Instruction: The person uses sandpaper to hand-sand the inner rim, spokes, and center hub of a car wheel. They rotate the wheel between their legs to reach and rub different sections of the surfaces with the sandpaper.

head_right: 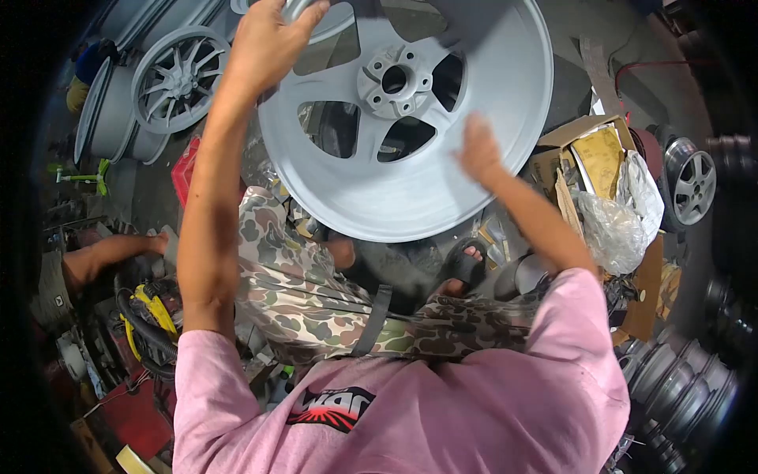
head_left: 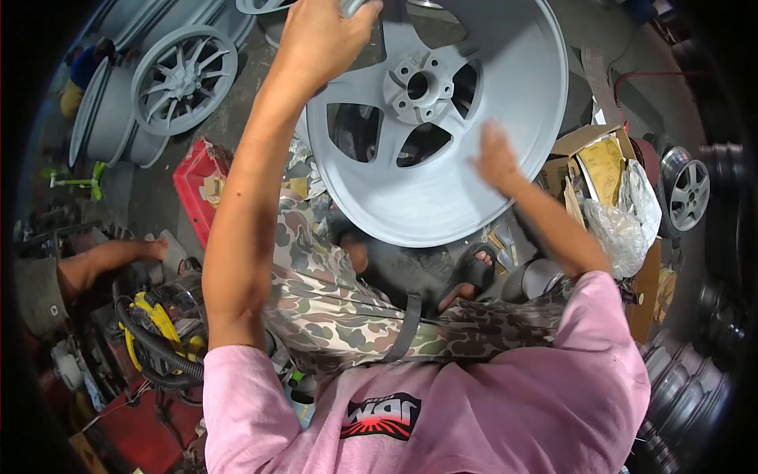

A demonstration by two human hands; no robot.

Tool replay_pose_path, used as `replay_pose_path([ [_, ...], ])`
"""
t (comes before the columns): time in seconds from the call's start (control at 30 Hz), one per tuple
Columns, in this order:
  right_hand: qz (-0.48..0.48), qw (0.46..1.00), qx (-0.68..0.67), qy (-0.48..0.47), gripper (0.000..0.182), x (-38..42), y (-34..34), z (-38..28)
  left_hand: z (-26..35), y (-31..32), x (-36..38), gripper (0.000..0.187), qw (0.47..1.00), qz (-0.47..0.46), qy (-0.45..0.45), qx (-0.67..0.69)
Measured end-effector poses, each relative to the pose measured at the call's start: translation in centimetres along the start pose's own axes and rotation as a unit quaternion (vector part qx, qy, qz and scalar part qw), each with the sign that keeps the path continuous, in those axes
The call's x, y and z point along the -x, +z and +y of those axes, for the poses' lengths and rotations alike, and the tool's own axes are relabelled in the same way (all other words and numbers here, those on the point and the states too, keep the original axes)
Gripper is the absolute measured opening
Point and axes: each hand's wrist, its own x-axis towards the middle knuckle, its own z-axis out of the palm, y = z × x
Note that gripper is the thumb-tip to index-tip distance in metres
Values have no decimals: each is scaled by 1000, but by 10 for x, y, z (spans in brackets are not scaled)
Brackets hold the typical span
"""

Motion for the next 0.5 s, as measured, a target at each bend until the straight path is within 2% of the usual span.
replay_pose_path([
  [0.03, -101, 985, -140, -9, 98, 4, 25, -42, -3, -1, 1, 36, 1000, 5, 2, 1],
  [0.07, -177, 962, -208, -14, 100, 12, -1, -102, -6, -1, 2, 37, 1000, 3, -5, -16],
  [0.1, -193, 906, -348, -141, 93, -13, 60, -152, -7, 0, 1, 38, 999, -1, -11, -32],
  [0.13, -193, 867, -352, -296, 86, 4, -82, -176, -8, -1, 0, 38, 1000, -3, -6, -26],
  [0.17, -103, 759, -628, -135, 72, 13, -151, -206, -8, -2, 2, 37, 999, 2, 7, -43],
  [0.2, 27, 743, -644, -179, 58, -18, -158, -222, -5, -1, 3, 36, 998, 7, 22, -58],
  [0.23, 187, 707, -670, -129, 57, -29, -186, -223, 2, 0, 3, 36, 998, 3, 28, -53],
  [0.27, 138, 502, -852, -57, 53, -40, -252, -207, 8, -3, 0, 35, 1000, -9, -12, 9],
  [0.3, 250, 429, -856, -142, 48, -33, -268, -195, 11, -5, -3, 34, 996, -22, -55, 71],
  [0.33, 162, 549, -813, -102, 48, -11, -267, -193, 9, 0, -2, 35, 987, 3, -57, 149],
  [0.37, 71, 657, -748, -58, 49, 18, -263, -194, 7, -1, -4, 35, 987, 5, -53, 153],
  [0.43, 60, 689, -705, -157, 52, 65, -167, -202, -2, -5, -4, 47, 984, -70, -158, 47],
  [0.47, 20, 752, -620, -224, 58, 85, -123, -170, -6, -1, -1, 47, 993, -37, -96, 51],
  [0.5, 12, 760, -586, -280, 57, 88, -64, -126, -3, -1, -1, 47, 993, -37, -100, 53],
])
